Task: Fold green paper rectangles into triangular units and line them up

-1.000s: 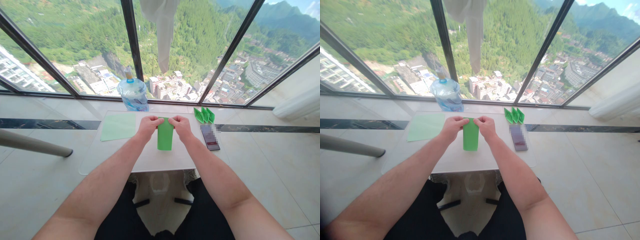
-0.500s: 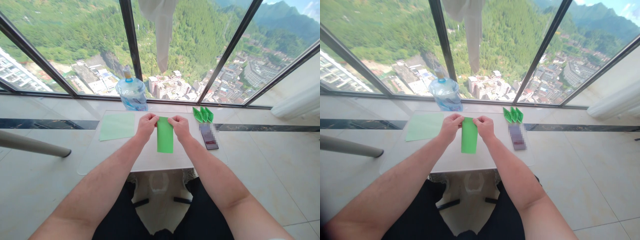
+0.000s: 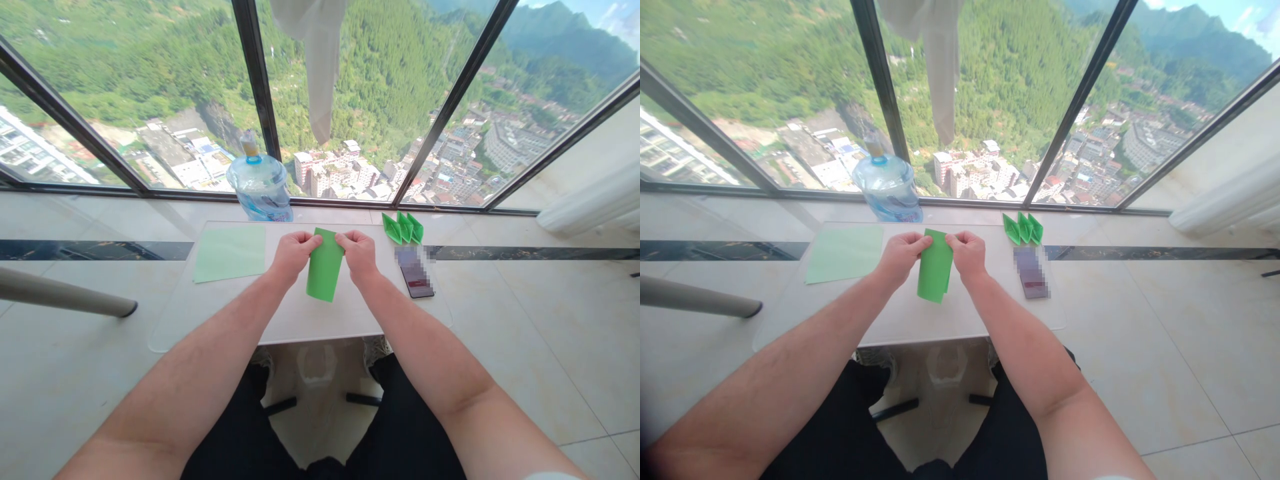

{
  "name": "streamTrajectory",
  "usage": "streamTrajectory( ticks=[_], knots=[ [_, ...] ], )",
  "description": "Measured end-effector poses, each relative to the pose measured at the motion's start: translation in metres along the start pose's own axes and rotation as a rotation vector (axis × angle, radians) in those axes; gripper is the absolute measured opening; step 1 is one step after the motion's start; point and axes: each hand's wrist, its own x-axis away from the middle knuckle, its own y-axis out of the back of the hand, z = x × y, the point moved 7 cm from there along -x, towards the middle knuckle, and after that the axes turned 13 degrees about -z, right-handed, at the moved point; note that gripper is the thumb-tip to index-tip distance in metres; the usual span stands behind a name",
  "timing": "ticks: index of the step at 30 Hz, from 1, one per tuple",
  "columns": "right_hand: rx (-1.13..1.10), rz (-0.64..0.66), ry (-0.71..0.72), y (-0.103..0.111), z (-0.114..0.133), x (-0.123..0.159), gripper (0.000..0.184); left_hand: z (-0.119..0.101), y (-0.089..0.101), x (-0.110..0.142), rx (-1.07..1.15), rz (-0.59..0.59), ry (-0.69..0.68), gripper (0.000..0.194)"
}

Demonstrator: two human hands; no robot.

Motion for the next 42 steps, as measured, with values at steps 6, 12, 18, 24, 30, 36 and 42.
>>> streamTrajectory(
  ticks=[6, 12, 18, 24, 30, 36, 42],
  knots=[
    [0.096, 0.268, -0.106, -0.008, -0.002, -0.002, 0.025, -0.005, 0.004, -0.001, -0.163, 0.046, -0.037, 0.032],
    [0.29, 0.396, 0.01, -0.007, 0.01, 0.005, 0.023, -0.003, -0.007, 0.011, -0.409, 0.23, -0.084, 0.033],
    [0.271, 0.246, 0.061, -0.003, 0.011, -0.001, 0.022, -0.002, -0.007, 0.01, -0.446, 0.227, -0.098, 0.033],
    [0.253, 0.319, 0.03, -0.002, 0.011, 0.0, 0.025, -0.003, -0.003, 0.007, -0.412, 0.214, -0.104, 0.029],
    [0.26, 0.31, 0.019, -0.002, 0.011, 0.0, 0.029, -0.004, -0.005, 0.008, -0.431, 0.242, -0.094, 0.03],
    [0.207, 0.221, 0.029, 0.013, 0.017, -0.013, 0.03, -0.006, 0.005, 0.001, -0.457, 0.226, -0.072, 0.028],
    [0.156, 0.17, 0.009, 0.023, 0.013, -0.023, 0.032, -0.01, 0.023, -0.007, -0.471, 0.167, -0.044, 0.023]
  ],
)
